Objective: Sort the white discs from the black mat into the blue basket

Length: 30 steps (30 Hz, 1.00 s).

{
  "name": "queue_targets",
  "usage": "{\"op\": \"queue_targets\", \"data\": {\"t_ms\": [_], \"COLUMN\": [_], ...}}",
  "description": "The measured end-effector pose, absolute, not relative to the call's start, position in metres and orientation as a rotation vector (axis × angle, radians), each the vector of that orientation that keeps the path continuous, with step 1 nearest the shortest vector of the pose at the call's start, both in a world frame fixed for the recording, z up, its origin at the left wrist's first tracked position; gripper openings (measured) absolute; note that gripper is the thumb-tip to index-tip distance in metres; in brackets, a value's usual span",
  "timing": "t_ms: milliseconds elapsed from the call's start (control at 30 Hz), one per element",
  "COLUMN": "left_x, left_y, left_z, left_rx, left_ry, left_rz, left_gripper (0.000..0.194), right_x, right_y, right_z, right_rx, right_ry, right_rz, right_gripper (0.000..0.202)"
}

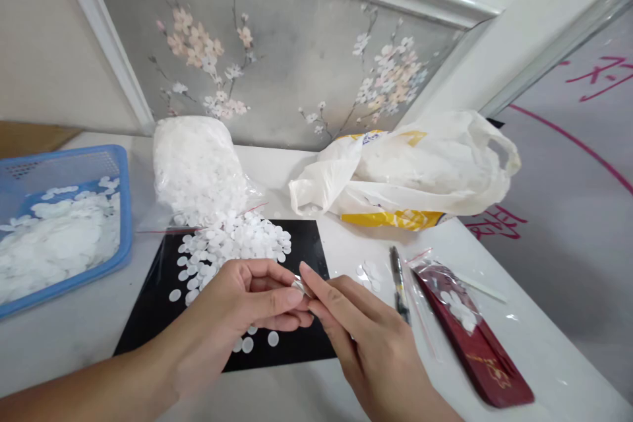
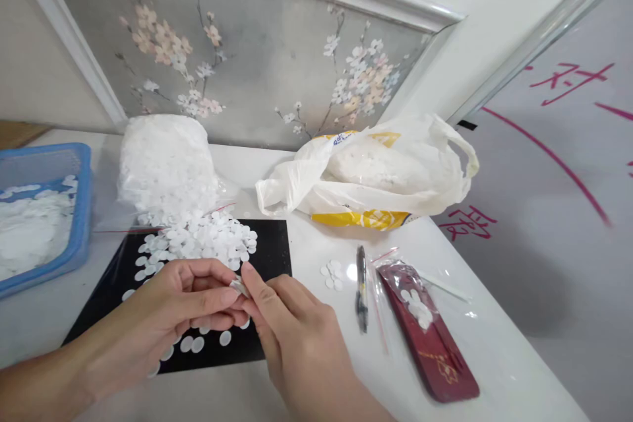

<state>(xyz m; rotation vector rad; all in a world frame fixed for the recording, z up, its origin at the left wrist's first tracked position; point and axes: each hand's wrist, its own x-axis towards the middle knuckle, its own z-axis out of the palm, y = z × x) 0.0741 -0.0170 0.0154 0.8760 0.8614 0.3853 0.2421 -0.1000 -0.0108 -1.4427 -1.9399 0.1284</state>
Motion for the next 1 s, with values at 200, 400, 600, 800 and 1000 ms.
{"op": "queue_targets", "data": {"t_ms": [200, 400, 600, 800, 1000], "left_x": [0.074, 0.073, 0.068, 0.066, 0.065], "left_y": [-0.018, -0.017, -0.011, -0.004, -0.004], "left_z": [0.016, 0.018, 0.021, 0.024, 0.027], "left_rx": [0.861, 0.897, 0.998, 1.025, 1.037], "left_ry": [0.859, 0.849, 0.835, 0.841, 0.858], "left_rz": [0.378, 0.356, 0.286, 0.243, 0.22], "left_gripper": [0.016, 0.017, 0.019, 0.02, 0.024], "right_x": [0.241, 0.242, 0.244, 0.244, 0.246], "right_y": [-0.101, -0.101, -0.101, -0.101, -0.102], "right_z": [-0.009, -0.009, -0.006, -0.005, -0.004], "right_rx": [-1.425, -1.43, -1.415, -1.406, -1.396], "right_ry": [-1.948, -1.952, -1.971, -1.982, -1.99], "right_rz": [0.098, 0.104, 0.116, 0.142, 0.171], "right_gripper": [0.036, 0.036, 0.036, 0.035, 0.035]}}
